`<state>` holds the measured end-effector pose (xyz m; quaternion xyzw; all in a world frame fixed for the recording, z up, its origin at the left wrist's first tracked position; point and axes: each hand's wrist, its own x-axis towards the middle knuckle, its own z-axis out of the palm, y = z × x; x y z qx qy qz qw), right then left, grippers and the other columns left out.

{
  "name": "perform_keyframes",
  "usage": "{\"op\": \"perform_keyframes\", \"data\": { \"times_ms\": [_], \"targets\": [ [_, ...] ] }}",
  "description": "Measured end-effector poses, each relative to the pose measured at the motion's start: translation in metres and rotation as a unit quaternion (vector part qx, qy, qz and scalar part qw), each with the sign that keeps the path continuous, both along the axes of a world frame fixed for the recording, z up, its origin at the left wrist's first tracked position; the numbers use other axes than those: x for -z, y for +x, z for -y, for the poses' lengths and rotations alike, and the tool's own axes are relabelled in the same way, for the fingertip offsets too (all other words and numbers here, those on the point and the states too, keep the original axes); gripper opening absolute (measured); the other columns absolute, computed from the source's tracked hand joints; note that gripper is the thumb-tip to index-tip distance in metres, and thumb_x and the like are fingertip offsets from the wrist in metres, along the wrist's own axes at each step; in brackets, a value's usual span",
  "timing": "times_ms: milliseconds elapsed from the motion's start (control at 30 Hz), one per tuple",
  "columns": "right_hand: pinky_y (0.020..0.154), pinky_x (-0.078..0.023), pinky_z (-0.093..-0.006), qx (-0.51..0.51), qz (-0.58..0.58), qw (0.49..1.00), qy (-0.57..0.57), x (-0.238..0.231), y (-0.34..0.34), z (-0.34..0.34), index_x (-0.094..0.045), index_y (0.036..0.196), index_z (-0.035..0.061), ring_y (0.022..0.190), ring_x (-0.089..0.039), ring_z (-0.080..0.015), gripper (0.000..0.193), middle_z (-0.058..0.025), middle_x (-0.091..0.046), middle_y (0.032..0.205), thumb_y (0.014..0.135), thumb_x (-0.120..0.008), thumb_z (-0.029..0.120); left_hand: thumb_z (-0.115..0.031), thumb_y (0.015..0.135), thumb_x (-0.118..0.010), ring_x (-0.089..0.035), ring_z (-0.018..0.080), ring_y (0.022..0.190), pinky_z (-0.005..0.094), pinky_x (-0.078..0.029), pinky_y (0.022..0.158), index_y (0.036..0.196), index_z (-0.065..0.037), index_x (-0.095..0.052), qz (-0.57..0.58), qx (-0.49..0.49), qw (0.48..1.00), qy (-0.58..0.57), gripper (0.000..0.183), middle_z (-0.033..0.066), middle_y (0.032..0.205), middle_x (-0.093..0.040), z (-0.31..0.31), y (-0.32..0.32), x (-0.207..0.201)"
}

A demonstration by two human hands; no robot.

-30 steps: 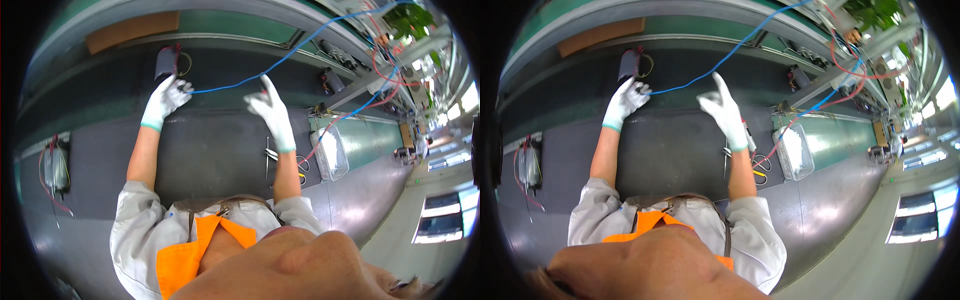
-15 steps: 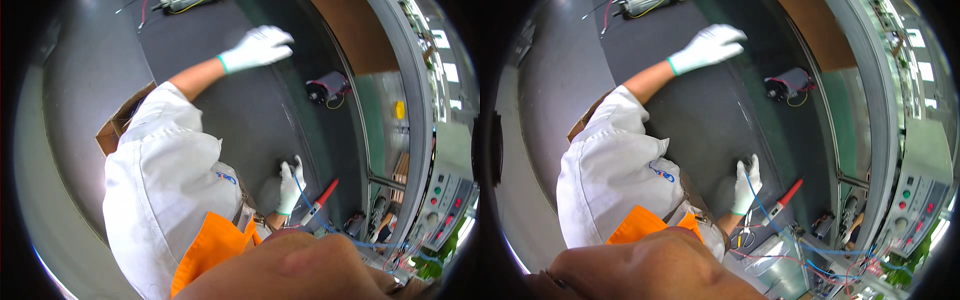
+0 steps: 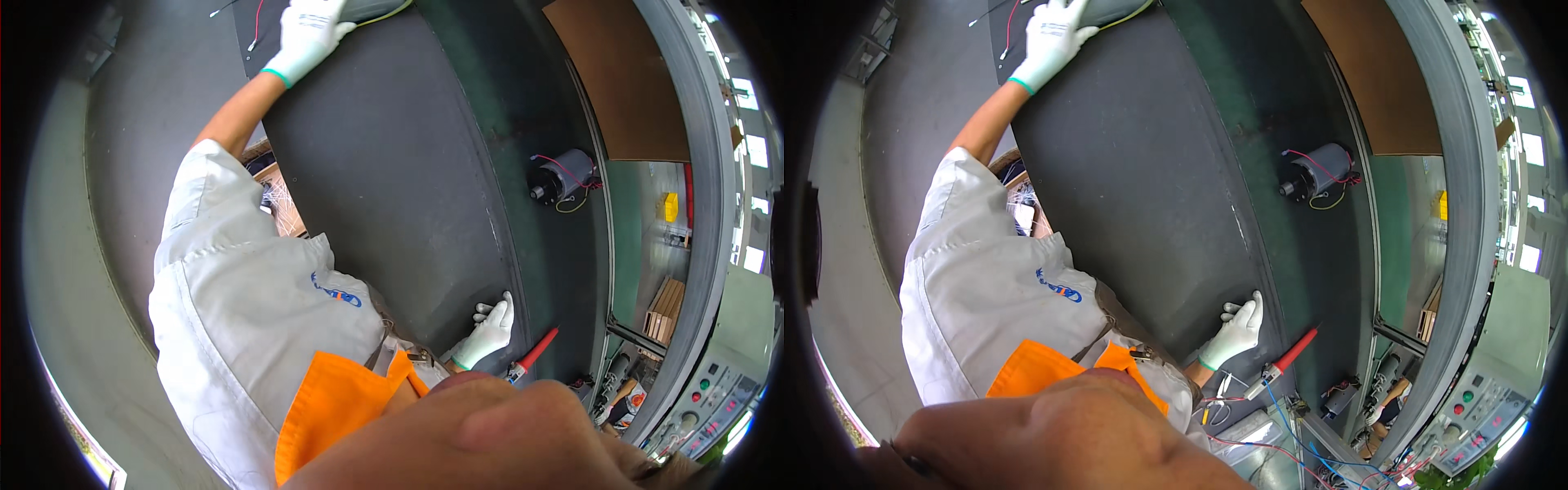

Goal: The person assembles small cylindrical motors by stripping wires, twisting them together, and connecting them to a testing device. They use pliers to cut wires and a red probe to test the connections. The person also wipes the work surface with a cloth during the process.

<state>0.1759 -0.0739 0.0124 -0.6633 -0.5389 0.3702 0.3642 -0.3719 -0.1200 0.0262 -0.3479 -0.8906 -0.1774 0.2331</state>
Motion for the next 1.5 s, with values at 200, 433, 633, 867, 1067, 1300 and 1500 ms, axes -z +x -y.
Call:
{"op": "perform_keyframes", "data": {
  "times_ms": [200, 433, 633, 867, 1067, 1300, 1500],
  "targets": [
    [0.051, -0.04, -0.0208, 0.031, 0.024, 0.999, 0.011, 0.002, -0.003, -0.005, -0.067, 0.129, 0.0006, 0.052, -0.048, -0.004, 0.031, -0.0029, -0.064, 0.066, 0.106, -0.053, 0.016, -0.034, 0.076, -0.082, -0.056, 0.0336, 0.095, 0.0442, -0.048, 0.074, 0.144, -0.008, -0.049, -0.044, 0.047, 0.998, -0.001, 0.079, 0.0167, 0.117, -0.054, -0.141, 0.007, 0.003],
    [0.052, -0.042, -0.0207, 0.078, 0.007, 0.997, 0.022, 0.011, 0.003, -0.004, -0.065, 0.131, -0.0015, 0.053, -0.05, -0.0044, 0.032, -0.0035, -0.064, 0.066, 0.105, -0.051, 0.012, -0.015, 0.1, -0.046, -0.056, 0.0481, 0.117, 0.0549, -0.051, 0.087, 0.156, -0.017, -0.042, -0.075, -0.098, 0.991, -0.046, 0.056, 0.0186, 0.147, -0.047, -0.356, -0.03, 0.043],
    [0.052, -0.041, -0.0205, 0.091, 0.019, 0.995, 0.02, 0.01, 0.004, -0.007, -0.065, 0.132, -0.001, 0.054, -0.05, -0.0045, 0.033, -0.0029, -0.063, 0.067, 0.105, -0.05, 0.011, -0.033, 0.092, -0.061, -0.058, 0.0459, 0.117, 0.0531, -0.053, 0.09, 0.146, -0.009, -0.046, 0.119, 0.093, 0.989, -0.008, 0.062, 0.022, 0.133, -0.053, -0.34, -0.067, 0.021],
    [0.051, -0.039, -0.021, 0.079, 0.032, 0.996, 0.025, 0.006, 0.007, -0.007, -0.066, 0.132, 0.0013, 0.053, -0.049, -0.004, 0.033, -0.0021, -0.063, 0.065, 0.106, -0.05, 0.014, -0.028, 0.076, -0.078, -0.056, 0.0377, 0.122, 0.0481, -0.047, 0.102, 0.131, -0.001, -0.059, -0.197, 0.144, 0.969, 0.026, 0.065, 0.0206, 0.132, -0.06, -0.078, -0.052, -0.059],
    [0.053, -0.042, -0.0212, 0.045, 0.059, 0.996, 0.048, 0.009, 0.016, -0.007, -0.065, 0.133, 0.0014, 0.054, -0.05, -0.0034, 0.033, -0.0017, -0.064, 0.066, 0.106, -0.052, 0.014, -0.052, 0.073, -0.086, -0.031, 0.0418, 0.149, 0.0443, -0.028, 0.123, 0.162, -0.004, -0.015, 0.236, 0.13, 0.961, -0.067, 0.123, 0.0242, 0.163, -0.029, 0.01, -0.142, 0.005],
    [0.053, -0.043, -0.0212, 0.039, 0.022, 0.997, 0.055, 0.015, 0.026, -0.02, -0.066, 0.134, 0.0033, 0.056, -0.051, -0.0026, 0.033, -0.0015, -0.066, 0.068, 0.104, -0.054, 0.012, -0.03, 0.07, -0.093, -0.061, 0.028, 0.123, 0.0358, -0.045, 0.108, 0.153, 0.002, -0.037, 0.338, 0.171, 0.921, 0.085, 0.104, 0.0213, 0.136, -0.062, 0.01, -0.199, 0.058],
    [0.051, -0.043, -0.0212, 0.059, 0.045, 0.997, 0.034, 0.013, 0.028, -0.019, -0.067, 0.133, 0.0044, 0.055, -0.052, -0.0016, 0.033, -0.0001, -0.064, 0.065, 0.104, -0.055, 0.014, -0.041, 0.063, -0.089, -0.067, 0.0255, 0.095, 0.0383, -0.052, 0.09, 0.145, -0.006, -0.053, 0.101, 0.126, 0.986, 0.033, 0.096, 0.0163, 0.106, -0.068, -0.025, -0.107, 0.03]
  ]
}}
